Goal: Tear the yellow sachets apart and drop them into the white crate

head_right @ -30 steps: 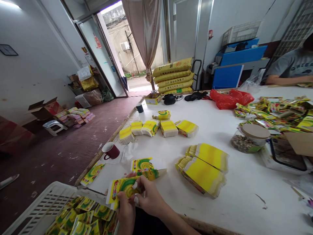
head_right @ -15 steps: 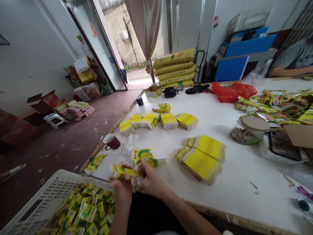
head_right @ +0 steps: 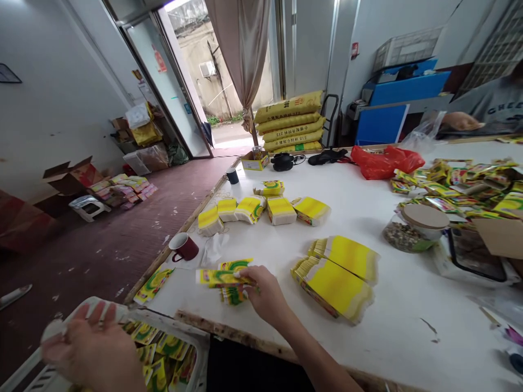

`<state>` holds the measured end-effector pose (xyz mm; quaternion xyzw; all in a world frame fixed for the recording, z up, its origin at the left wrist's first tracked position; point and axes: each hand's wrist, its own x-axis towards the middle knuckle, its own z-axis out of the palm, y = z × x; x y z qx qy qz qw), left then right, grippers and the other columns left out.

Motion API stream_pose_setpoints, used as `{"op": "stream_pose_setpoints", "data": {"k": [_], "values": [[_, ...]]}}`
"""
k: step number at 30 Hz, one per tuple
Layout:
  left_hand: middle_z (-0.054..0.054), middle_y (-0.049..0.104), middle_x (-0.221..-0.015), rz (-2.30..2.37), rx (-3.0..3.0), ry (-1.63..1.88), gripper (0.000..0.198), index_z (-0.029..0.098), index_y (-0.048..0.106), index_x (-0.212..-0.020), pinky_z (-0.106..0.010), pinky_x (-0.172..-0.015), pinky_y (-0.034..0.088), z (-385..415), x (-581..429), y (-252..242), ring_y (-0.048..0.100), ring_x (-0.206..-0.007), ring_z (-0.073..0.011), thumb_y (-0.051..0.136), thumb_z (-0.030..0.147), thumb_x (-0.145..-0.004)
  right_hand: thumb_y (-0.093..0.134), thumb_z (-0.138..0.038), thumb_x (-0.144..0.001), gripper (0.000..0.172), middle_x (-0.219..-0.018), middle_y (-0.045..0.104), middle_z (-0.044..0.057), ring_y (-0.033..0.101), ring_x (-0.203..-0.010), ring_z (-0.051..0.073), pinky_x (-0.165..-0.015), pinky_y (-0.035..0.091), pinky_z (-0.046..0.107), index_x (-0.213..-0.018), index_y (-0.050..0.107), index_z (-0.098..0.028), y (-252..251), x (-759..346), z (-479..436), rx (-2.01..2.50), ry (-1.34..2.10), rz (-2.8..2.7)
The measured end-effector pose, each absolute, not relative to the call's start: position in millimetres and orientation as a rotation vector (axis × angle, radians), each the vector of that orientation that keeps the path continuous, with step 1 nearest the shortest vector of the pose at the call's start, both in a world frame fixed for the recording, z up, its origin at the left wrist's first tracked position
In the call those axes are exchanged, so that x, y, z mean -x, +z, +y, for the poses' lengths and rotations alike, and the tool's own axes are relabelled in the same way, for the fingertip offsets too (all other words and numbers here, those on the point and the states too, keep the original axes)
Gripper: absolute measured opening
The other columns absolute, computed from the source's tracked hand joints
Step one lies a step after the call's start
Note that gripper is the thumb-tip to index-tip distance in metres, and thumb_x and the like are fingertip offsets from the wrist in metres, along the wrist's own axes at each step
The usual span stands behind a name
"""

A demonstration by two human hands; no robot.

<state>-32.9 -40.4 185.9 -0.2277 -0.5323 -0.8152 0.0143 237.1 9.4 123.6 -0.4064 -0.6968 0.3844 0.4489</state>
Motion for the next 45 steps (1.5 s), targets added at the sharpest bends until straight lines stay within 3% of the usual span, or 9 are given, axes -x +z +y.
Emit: {"op": "stream_pose_setpoints", "data": {"k": [6,10,13,21,25,31,36,40,45], "values": [[-0.015,0.067,-0.129,-2.289,1.99,-1.73,0.08,0.022,0.063,-0.121,-0.054,-0.103,0.051,-60,-19,161,0.061,-0.124,-0.0396,0.09,0.038,-0.048,0.053,-0.007,-0.091,0.029,-0.086,0.072,0.002,0.058,-0.092,0.021,-0.096,0.042,0.039,-0.095,0.072,-0.028,144,-227,-13,0.809,0.728,-2.264],[-0.005,0.077,-0.088,-2.475,2.324,-1.369,0.052,0.023,0.067,-0.109,-0.04,-0.071,0.06,-56,-49,129,0.074,-0.08,-0.0295,0.082,0.035,-0.062,0.06,-0.017,-0.089,0.029,-0.115,0.07,0.004,0.056,-0.116,0.024,-0.119,0.027,0.051,-0.113,0.068,-0.031,142,-235,-17,0.805,0.676,-2.104],[-0.006,0.076,-0.084,-2.384,2.321,-1.458,0.045,0.022,0.064,-0.106,-0.038,-0.068,0.059,-60,-61,125,0.073,-0.075,-0.0275,0.079,0.038,-0.067,0.063,-0.033,-0.086,0.06,-0.145,0.052,0.016,0.045,-0.138,0.031,-0.118,0.033,0.053,-0.143,0.046,-0.023,130,-236,-13,0.986,0.815,-1.607],[-0.021,0.065,-0.134,-2.35,2.371,-1.518,0.081,0.02,0.046,-0.137,-0.053,-0.098,0.055,-80,-82,109,0.065,-0.121,-0.0386,0.082,0.035,-0.066,0.08,-0.046,-0.07,0.049,-0.113,0.072,0.008,0.065,-0.11,0.031,-0.101,0.05,0.05,-0.113,0.065,-0.027,132,-218,-22,0.767,1.78,-1.139],[-0.024,0.067,-0.129,-2.286,2.263,-1.503,0.067,0.018,0.051,-0.133,-0.055,-0.097,0.055,-81,-78,96,0.067,-0.118,-0.0402,0.076,0.035,-0.072,0.081,-0.053,-0.07,0.036,-0.098,0.073,0.007,0.066,-0.104,0.031,-0.101,0.049,0.049,-0.09,0.07,-0.024,126,-217,-21,0.734,1.856,-1.145],[-0.012,0.073,-0.107,-2.302,2.315,-1.53,0.051,0.022,0.053,-0.119,-0.045,-0.086,0.058,-75,-76,102,0.072,-0.099,-0.0324,0.071,0.026,-0.072,0.053,-0.074,-0.087,0.057,-0.093,0.072,0.011,0.067,-0.102,0.031,-0.099,0.052,0.051,-0.096,0.071,-0.021,119,-214,-24,0.746,1.81,-1.164],[-0.011,0.069,-0.107,-2.432,2.353,-1.438,0.062,0.02,0.038,-0.129,-0.044,-0.083,0.059,-66,-70,92,0.072,-0.097,-0.0295,0.065,0.023,-0.073,0.052,-0.036,-0.097,0.045,-0.14,0.061,0.013,0.055,-0.133,0.028,-0.115,0.042,0.047,-0.14,0.058,-0.025,122,-218,-27,0.681,1.386,-1.731],[-0.02,0.062,-0.125,-2.214,2.168,-1.314,0.066,0.016,0.044,-0.128,-0.057,-0.103,0.05,-63,-69,79,0.061,-0.123,-0.0373,0.062,0.014,-0.065,0.037,-0.009,-0.093,0.056,-0.149,0.056,0.011,0.051,-0.141,0.023,-0.119,0.039,0.045,-0.142,0.059,-0.026,102,-219,-19,0.764,1.112,-1.801],[-0.014,0.07,-0.108,-2.278,2.162,-1.321,0.043,0.019,0.054,-0.118,-0.051,-0.087,0.058,-65,-61,98,0.07,-0.1,-0.0324,0.064,0.026,-0.076,0.047,-0.004,-0.085,0.065,-0.162,0.04,0.013,0.04,-0.149,0.025,-0.119,0.039,0.046,-0.146,0.053,-0.025,91,-232,-9,0.832,1.035,-2.001]]}}
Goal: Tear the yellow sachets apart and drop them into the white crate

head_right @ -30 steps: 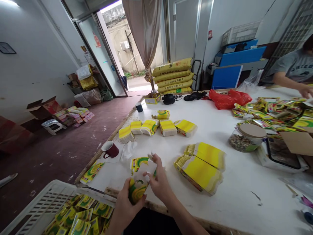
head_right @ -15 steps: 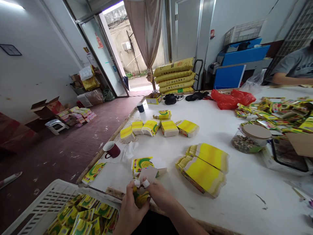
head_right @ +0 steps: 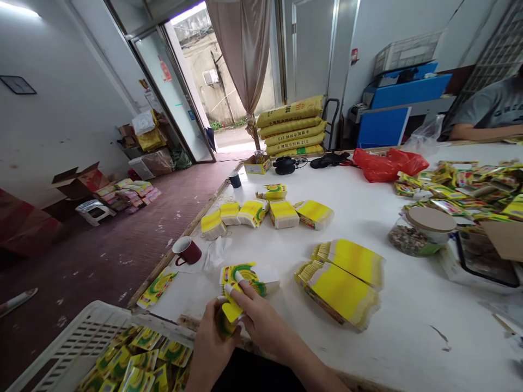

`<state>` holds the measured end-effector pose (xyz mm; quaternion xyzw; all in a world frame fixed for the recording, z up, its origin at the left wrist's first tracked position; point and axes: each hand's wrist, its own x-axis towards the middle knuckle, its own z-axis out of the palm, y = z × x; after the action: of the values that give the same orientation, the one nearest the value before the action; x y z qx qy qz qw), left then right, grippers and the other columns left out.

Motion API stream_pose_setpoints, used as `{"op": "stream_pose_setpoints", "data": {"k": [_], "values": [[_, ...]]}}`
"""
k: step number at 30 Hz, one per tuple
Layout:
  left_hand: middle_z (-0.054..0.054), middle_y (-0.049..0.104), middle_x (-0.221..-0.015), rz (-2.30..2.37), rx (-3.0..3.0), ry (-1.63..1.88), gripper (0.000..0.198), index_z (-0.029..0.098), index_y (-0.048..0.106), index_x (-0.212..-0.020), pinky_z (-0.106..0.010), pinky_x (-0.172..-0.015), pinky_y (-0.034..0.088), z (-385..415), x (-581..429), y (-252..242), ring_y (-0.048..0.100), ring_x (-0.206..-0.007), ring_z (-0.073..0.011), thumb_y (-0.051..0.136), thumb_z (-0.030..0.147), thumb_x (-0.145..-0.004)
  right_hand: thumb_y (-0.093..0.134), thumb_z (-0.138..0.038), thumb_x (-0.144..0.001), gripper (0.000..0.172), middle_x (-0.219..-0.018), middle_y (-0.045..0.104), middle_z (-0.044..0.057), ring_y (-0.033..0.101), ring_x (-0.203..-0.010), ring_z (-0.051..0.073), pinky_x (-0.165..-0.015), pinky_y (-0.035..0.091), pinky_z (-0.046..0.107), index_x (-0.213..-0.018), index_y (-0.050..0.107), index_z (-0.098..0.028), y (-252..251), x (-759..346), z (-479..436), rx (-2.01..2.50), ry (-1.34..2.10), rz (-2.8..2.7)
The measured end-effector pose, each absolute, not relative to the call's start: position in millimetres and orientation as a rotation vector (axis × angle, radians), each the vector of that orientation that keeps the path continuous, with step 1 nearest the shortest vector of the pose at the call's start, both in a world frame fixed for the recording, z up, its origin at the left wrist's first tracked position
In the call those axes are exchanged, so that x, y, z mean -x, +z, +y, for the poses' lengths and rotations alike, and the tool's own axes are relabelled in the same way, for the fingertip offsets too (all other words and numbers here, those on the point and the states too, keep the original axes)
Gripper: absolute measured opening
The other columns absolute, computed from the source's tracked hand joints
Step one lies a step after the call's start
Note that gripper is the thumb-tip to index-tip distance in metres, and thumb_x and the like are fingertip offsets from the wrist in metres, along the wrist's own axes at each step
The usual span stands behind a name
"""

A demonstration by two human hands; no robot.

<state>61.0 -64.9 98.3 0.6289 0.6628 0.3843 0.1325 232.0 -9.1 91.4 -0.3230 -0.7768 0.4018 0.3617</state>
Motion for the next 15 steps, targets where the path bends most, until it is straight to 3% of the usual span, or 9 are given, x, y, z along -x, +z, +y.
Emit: {"op": "stream_pose_setpoints", "data": {"k": [2,5,11,15], "values": [[-0.011,0.073,-0.103,1.851,-1.8,1.078,0.045,0.02,0.057,-0.114,-0.045,-0.082,0.06,-65,-53,112,0.072,-0.093,-0.03,0.072,0.037,-0.075,0.05,-0.002,-0.084,0.058,-0.159,0.042,0.013,0.042,-0.148,0.026,-0.117,0.041,0.043,-0.136,0.061,-0.025,100,-239,-6,0.812,1.059,-2.156],[-0.007,0.074,-0.101,1.753,-1.834,0.968,0.048,0.022,0.059,-0.113,-0.04,-0.081,0.06,-65,-41,130,0.073,-0.091,-0.0276,0.078,0.035,-0.07,0.053,-0.001,-0.085,0.042,-0.147,0.054,0.011,0.046,-0.145,0.023,-0.115,0.042,0.039,-0.115,0.069,-0.024,116,-245,-3,0.73,1.093,-2.268],[-0.008,0.074,-0.103,1.805,-1.984,0.943,0.044,0.022,0.061,-0.113,-0.041,-0.082,0.061,-65,-36,141,0.073,-0.094,-0.0281,0.073,0.032,-0.073,0.054,0.0,-0.082,0.051,-0.149,0.045,0.015,0.049,-0.138,0.024,-0.112,0.043,0.04,-0.128,0.059,-0.023,121,-226,-10,0.872,1.077,-2.209],[-0.007,0.076,-0.101,1.76,-1.928,0.935,0.05,0.022,0.06,-0.115,-0.037,-0.08,0.061,-69,-29,131,0.074,-0.09,-0.0262,0.077,0.03,-0.068,0.05,-0.001,-0.084,0.033,-0.124,0.059,0.008,0.06,-0.117,0.02,-0.102,0.048,0.036,-0.103,0.067,-0.022,122,-230,-3,0.745,1.146,-2.199]]}}
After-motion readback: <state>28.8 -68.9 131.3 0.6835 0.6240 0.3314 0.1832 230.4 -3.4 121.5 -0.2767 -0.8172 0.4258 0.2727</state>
